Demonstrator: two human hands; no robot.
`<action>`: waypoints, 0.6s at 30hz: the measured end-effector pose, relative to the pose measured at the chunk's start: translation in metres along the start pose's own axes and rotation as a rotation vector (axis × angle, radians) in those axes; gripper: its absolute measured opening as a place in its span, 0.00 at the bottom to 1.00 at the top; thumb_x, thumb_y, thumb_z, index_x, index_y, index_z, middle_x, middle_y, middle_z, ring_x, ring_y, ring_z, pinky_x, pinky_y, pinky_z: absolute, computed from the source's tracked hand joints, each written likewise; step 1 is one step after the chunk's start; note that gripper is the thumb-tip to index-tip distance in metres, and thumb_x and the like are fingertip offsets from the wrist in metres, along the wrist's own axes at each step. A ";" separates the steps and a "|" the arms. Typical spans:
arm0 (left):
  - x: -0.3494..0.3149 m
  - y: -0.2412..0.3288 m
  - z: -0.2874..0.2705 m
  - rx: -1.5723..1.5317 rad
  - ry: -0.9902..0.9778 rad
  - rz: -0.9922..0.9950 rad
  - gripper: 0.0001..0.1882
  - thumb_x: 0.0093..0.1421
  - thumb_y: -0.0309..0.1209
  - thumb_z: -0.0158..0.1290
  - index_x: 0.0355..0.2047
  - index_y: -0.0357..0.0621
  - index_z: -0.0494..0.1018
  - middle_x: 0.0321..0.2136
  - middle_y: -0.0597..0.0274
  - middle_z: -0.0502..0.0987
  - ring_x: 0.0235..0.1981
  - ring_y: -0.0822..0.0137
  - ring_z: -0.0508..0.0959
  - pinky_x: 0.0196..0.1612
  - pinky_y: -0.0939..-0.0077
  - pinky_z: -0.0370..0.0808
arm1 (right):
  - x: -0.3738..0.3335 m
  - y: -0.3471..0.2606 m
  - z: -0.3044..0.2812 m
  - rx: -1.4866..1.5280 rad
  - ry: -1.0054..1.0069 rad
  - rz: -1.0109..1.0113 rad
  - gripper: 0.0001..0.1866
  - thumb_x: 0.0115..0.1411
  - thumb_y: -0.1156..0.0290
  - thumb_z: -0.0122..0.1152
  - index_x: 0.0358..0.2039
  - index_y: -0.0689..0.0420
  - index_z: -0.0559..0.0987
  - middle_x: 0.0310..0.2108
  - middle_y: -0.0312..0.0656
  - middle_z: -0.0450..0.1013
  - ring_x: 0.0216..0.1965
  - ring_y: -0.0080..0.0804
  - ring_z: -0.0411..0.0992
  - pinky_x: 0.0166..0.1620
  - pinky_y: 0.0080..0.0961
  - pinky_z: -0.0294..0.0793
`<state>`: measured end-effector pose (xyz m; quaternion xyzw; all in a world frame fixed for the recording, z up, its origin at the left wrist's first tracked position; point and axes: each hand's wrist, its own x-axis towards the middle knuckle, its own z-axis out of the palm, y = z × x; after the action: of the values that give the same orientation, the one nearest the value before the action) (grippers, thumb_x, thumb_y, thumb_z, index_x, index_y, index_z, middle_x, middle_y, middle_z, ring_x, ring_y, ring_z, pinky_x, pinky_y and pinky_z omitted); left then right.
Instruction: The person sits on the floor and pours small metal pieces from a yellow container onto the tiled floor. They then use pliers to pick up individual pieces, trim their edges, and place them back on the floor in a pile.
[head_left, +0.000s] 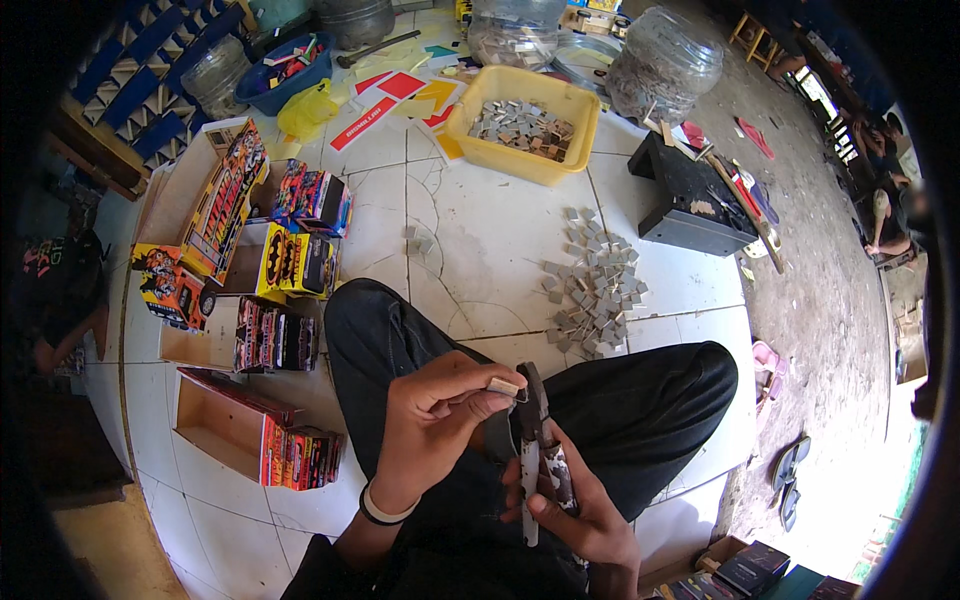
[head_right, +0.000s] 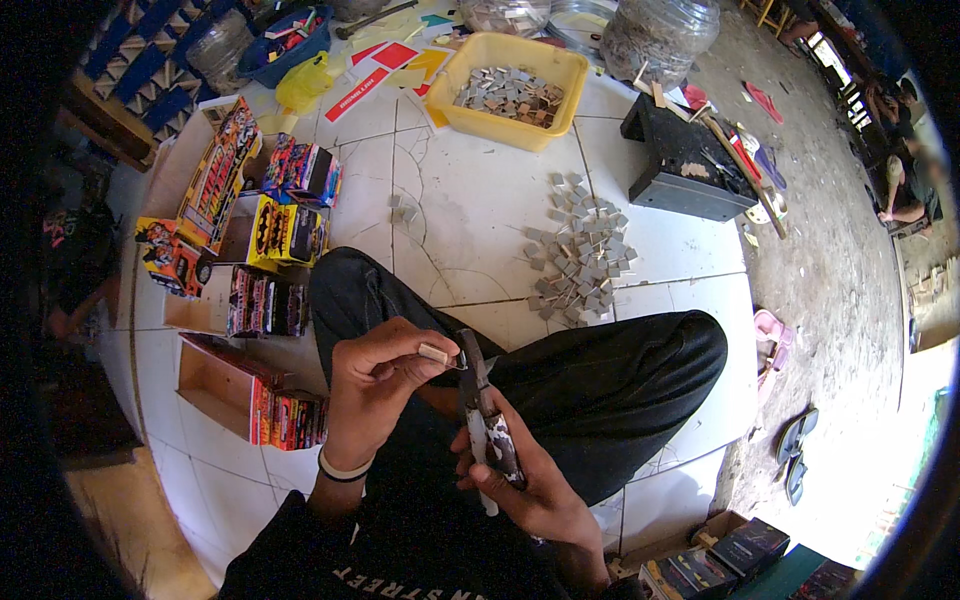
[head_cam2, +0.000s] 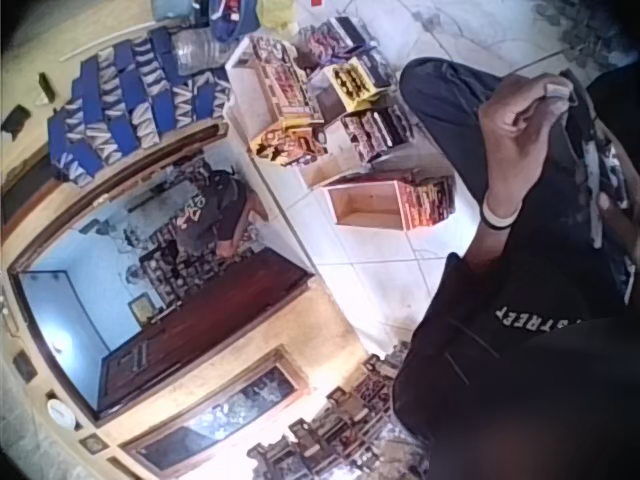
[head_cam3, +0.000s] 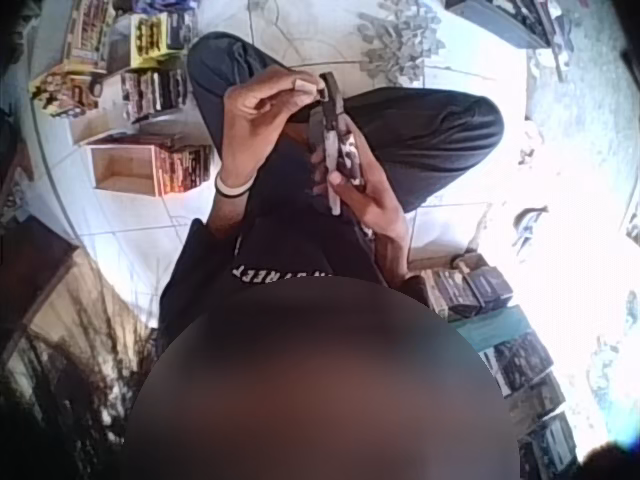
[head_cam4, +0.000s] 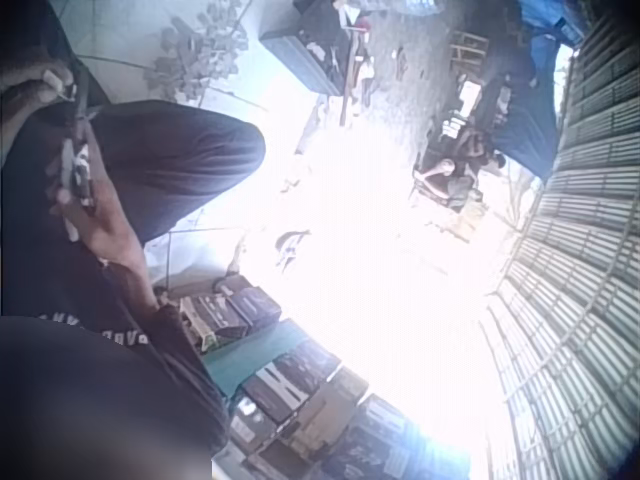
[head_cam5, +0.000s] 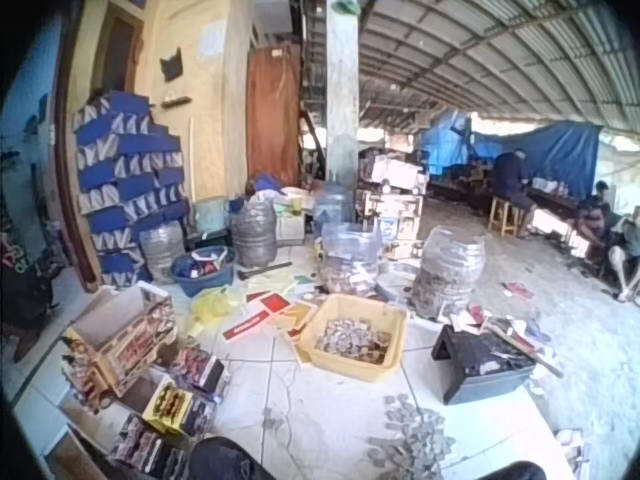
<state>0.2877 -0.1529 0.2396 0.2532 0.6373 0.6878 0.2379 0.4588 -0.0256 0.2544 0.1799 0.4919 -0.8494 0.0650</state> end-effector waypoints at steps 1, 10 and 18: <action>0.000 0.000 0.001 -0.006 0.003 0.008 0.11 0.62 0.19 0.62 0.45 0.36 0.84 0.34 0.63 0.79 0.34 0.80 0.77 0.35 0.87 0.70 | 0.000 0.000 0.000 0.005 0.000 -0.007 0.41 0.69 0.77 0.58 0.76 0.59 0.47 0.51 0.45 0.70 0.46 0.30 0.72 0.50 0.29 0.76; -0.002 0.007 -0.002 0.078 -0.065 0.042 0.11 0.61 0.19 0.62 0.44 0.37 0.84 0.33 0.63 0.80 0.31 0.79 0.76 0.32 0.85 0.70 | -0.003 0.015 -0.004 -0.052 -0.001 0.129 0.27 0.68 0.75 0.59 0.66 0.63 0.65 0.39 0.43 0.77 0.41 0.31 0.76 0.43 0.28 0.76; -0.016 0.009 0.013 0.102 -0.233 0.098 0.12 0.57 0.23 0.65 0.43 0.44 0.86 0.33 0.60 0.82 0.31 0.73 0.80 0.33 0.81 0.74 | -0.010 0.065 0.002 -0.290 0.127 0.033 0.13 0.64 0.70 0.69 0.29 0.56 0.72 0.21 0.29 0.68 0.22 0.17 0.66 0.26 0.22 0.65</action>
<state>0.3082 -0.1543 0.2491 0.3741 0.6265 0.6311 0.2634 0.4862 -0.0604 0.2061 0.2299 0.6093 -0.7554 0.0731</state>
